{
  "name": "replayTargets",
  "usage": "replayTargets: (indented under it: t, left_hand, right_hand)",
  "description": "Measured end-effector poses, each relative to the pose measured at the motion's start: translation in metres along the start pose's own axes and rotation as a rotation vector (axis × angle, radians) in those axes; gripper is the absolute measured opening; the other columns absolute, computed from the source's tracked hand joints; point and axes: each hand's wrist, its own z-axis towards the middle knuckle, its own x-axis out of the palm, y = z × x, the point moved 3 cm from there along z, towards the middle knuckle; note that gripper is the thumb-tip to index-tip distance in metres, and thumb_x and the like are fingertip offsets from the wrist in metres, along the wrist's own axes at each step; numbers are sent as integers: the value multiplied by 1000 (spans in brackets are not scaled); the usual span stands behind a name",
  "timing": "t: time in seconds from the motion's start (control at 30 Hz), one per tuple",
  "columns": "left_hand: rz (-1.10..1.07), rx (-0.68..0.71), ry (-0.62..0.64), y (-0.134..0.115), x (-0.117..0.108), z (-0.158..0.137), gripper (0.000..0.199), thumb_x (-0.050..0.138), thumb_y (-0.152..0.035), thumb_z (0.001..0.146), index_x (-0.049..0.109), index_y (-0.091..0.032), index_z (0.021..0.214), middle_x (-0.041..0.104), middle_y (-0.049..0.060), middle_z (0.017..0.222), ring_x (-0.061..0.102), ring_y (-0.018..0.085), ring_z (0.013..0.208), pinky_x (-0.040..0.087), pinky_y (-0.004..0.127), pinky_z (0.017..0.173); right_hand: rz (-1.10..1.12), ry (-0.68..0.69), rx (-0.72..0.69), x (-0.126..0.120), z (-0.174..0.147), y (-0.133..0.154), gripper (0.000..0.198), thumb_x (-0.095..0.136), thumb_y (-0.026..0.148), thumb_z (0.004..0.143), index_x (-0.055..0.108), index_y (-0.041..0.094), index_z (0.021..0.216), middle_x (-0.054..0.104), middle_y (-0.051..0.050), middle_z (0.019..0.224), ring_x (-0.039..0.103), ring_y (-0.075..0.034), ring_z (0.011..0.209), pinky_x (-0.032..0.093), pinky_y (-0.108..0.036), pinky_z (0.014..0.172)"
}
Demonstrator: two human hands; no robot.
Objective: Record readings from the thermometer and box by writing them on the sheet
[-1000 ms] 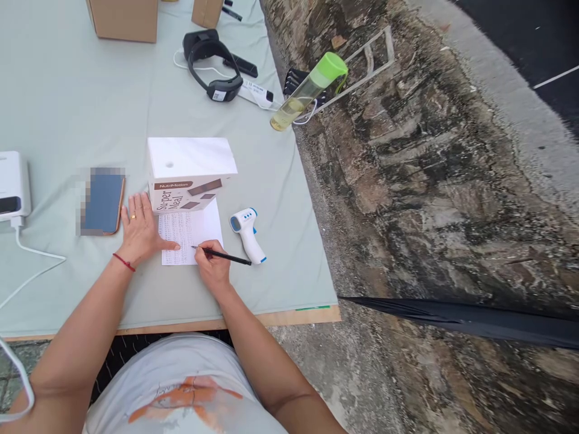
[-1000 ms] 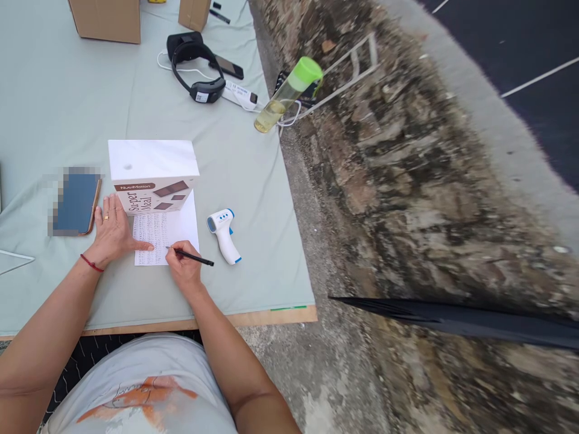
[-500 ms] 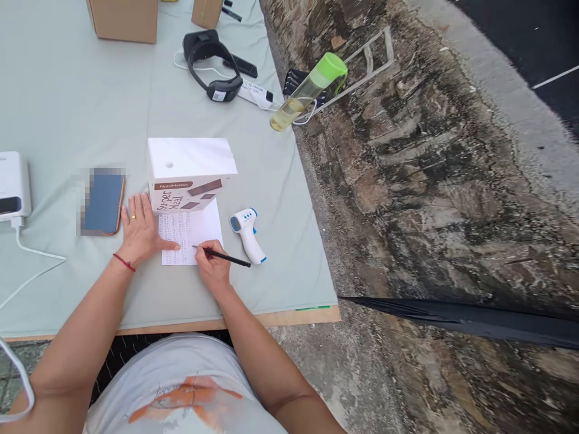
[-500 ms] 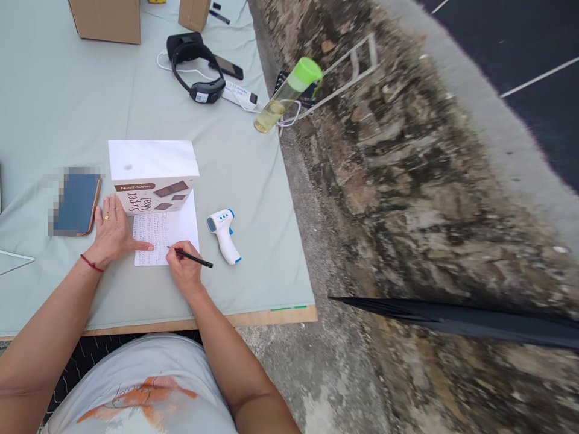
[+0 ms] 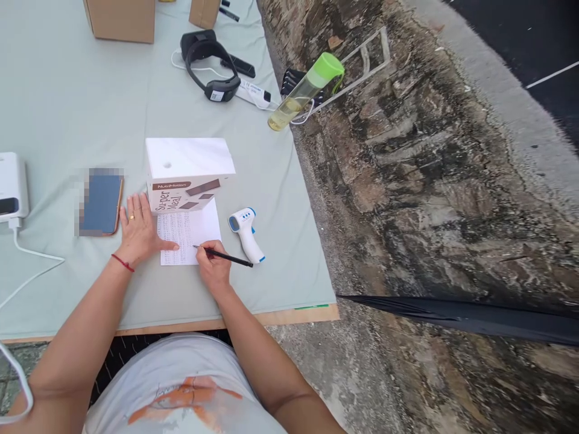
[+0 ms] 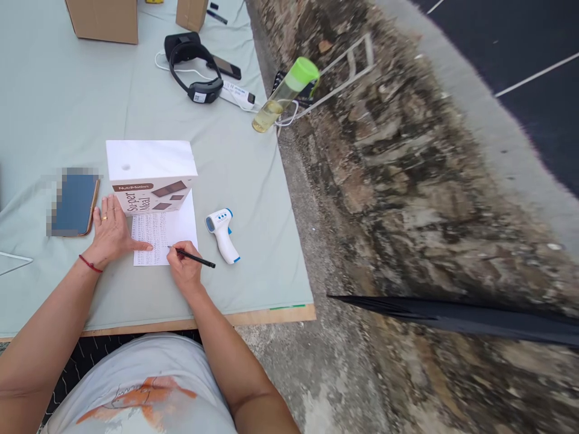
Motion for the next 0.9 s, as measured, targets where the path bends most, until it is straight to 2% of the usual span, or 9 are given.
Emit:
replayTargets:
  t: [0.33, 0.47, 0.6, 0.7, 0.8, 0.9]
  left_hand:
    - [25, -26, 37, -3, -3, 0, 162, 89, -68, 46, -2, 4, 159, 3, 35, 166, -4, 50, 155, 0, 67, 123]
    - [30, -32, 44, -3, -4, 0, 162, 89, -68, 46, -2, 4, 159, 2, 35, 166, -5, 49, 155, -1, 66, 124]
    - [5, -24, 38, -3, -5, -1, 160, 89, -67, 48, -4, 1, 160, 3, 34, 166, -5, 49, 155, 0, 66, 123]
    - [-22, -25, 25, -2, -6, -1, 155, 89, -62, 52, -3, 1, 160, 3, 34, 167, -4, 48, 156, 0, 65, 124]
    - [-95, -15, -33, 3, -6, 2, 140, 85, -55, 64, -2, 0, 160, 7, 31, 167, 1, 45, 157, 3, 62, 126]
    - [-206, 48, -151, 8, -8, 7, 127, 79, -51, 72, 0, -7, 161, 18, 27, 167, 14, 42, 157, 16, 59, 125]
  right_hand:
    - [-52, 12, -39, 0, 0, 1, 9, 55, 31, 75, 54, 23, 70, 53, 4, 62, 47, -13, 57, 42, -27, 57]
    - [-93, 3, -112, -3, -2, 1, 10, 54, 29, 81, 55, 23, 74, 55, 3, 65, 50, -14, 59, 45, -28, 58]
    - [-220, -40, -358, -19, 2, 8, 13, 52, 29, 93, 63, 22, 94, 64, -3, 84, 61, -18, 79, 53, -34, 74]
    - [-386, -26, -535, -34, 13, 6, 23, 46, 24, 97, 65, 23, 112, 67, -8, 99, 62, -23, 98, 53, -41, 88]
    - [-534, 31, -576, -42, 27, -4, 38, 38, 18, 99, 61, 23, 128, 66, -11, 109, 62, -25, 105, 52, -47, 95]
    - [-586, 77, -561, -41, 33, -16, 45, 34, 16, 99, 60, 22, 134, 66, -15, 114, 62, -28, 108, 51, -51, 97]
